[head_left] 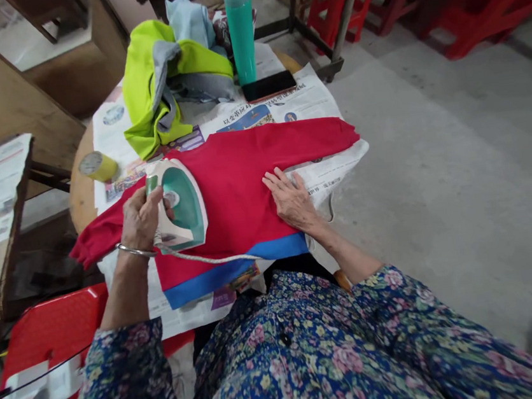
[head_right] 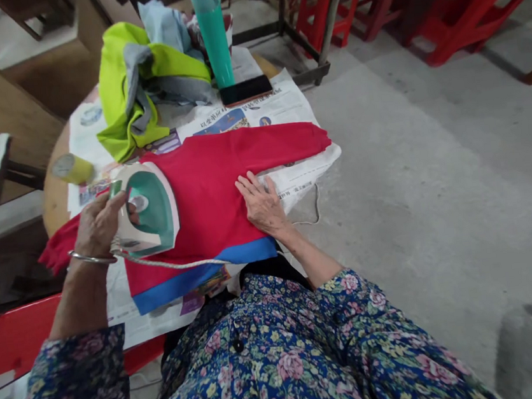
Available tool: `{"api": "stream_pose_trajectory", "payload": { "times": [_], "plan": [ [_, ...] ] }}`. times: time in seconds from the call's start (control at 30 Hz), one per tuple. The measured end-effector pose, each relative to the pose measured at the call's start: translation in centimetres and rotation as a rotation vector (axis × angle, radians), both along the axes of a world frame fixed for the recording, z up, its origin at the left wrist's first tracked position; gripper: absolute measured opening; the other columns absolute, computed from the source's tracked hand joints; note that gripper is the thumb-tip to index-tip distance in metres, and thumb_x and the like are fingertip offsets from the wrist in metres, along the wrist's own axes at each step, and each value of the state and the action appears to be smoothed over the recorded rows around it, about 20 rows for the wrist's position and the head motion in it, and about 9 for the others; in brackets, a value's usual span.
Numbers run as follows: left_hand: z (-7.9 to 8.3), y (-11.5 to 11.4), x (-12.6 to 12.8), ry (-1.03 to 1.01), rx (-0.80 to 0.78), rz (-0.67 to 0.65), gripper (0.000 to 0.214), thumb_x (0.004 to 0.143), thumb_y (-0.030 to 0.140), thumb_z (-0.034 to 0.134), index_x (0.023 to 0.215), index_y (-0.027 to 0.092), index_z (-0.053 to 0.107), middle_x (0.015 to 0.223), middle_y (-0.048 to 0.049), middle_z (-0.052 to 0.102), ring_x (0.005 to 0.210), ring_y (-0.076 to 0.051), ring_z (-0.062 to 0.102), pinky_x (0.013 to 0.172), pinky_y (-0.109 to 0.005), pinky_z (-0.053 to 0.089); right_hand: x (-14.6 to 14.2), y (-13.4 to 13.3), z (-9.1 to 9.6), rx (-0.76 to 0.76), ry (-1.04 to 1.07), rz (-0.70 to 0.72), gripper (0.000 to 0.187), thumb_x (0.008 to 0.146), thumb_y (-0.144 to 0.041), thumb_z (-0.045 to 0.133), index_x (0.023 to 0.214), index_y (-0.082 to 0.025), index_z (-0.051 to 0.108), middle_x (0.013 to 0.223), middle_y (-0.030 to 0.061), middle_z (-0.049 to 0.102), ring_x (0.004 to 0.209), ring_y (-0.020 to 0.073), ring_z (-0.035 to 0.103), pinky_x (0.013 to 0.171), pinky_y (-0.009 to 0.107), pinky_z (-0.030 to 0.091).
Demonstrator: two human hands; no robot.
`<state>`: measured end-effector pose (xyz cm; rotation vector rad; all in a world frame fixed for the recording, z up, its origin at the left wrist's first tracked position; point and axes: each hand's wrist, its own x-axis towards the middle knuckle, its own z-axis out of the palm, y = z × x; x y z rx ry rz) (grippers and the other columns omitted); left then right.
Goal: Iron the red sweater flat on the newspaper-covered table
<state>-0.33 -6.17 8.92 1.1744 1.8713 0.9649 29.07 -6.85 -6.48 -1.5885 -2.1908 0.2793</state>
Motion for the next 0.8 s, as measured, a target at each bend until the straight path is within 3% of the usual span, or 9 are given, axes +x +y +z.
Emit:
{"api": "stream_pose_trajectory", "payload": {
  "times": [0.13,0.3,0.4,0.5,0.63,0.8],
  "plan": [
    [0.7,-1.8,-1.8,0.008,-0.010,0.086,0.024,0.089,0.043,0.068,0.082,0.022,0.057,0.058,0.0091,0.057,0.050,-0.009,0.051,0.052,-0.026,0.043,-0.1,0.0,0.0,0.013,0.011,0.003,0.064,0.101,-0.009,0.036,0.162,-0.013,0.058,0.170,0.0133,0.053,0.164,0.0291,0.040,0.134,0.063,0.025],
    [1.1,-7.0,-3.3,0.135,-0.095,0.083,0.031,0.087,0.053,0.067,0.077,0.025,0.061,0.058,0.0052,0.060,0.052,-0.014,0.053,0.048,-0.029,0.043,-0.2,0.0,0.0,0.009,0.023,0.001,0.063,0.102,-0.009,0.036,0.161,-0.011,0.059,0.169,0.0143,0.053,0.164,0.0303,0.040,0.134,0.063,0.026],
    [1.3,-10.0,-3.1,0.239,-0.108,-0.034,0.039,0.084,0.063,0.067,0.074,0.026,0.060,0.059,0.0022,0.062,0.056,-0.018,0.055,0.049,-0.031,0.044,-0.2,-0.1,-0.2,0.018,0.025,-0.002,0.063,0.101,-0.009,0.036,0.160,-0.011,0.059,0.169,0.0149,0.054,0.164,0.0311,0.040,0.133,0.064,0.026],
    [1.4,-11.5,-2.1,0.301,-0.083,-0.188,0.042,0.087,0.066,0.062,0.076,0.026,0.062,0.061,0.0013,0.062,0.060,-0.019,0.055,0.055,-0.031,0.047,-0.1,-0.1,-0.4,0.029,0.023,-0.005,0.063,0.101,-0.010,0.037,0.161,-0.013,0.059,0.168,0.0146,0.055,0.164,0.0317,0.041,0.133,0.066,0.025],
    [0.9,-9.9,-0.9,0.283,-0.039,-0.303,0.041,0.092,0.064,0.058,0.079,0.025,0.062,0.062,0.0005,0.062,0.060,-0.019,0.055,0.057,-0.030,0.046,0.1,0.0,-0.5,0.033,0.020,-0.001,0.062,0.103,-0.011,0.036,0.160,-0.013,0.059,0.168,0.0148,0.056,0.164,0.0308,0.041,0.134,0.064,0.026],
    [-0.7,-3.2,-1.0,0.178,0.025,-0.293,0.044,0.086,0.068,0.062,0.074,0.025,0.057,0.059,-0.0003,0.058,0.052,-0.016,0.051,0.048,-0.028,0.043,0.2,0.0,-0.7,0.034,-0.003,-0.001,0.061,0.104,-0.011,0.035,0.159,-0.012,0.059,0.168,0.0156,0.056,0.163,0.0314,0.042,0.134,0.065,0.025]
  ]
}}
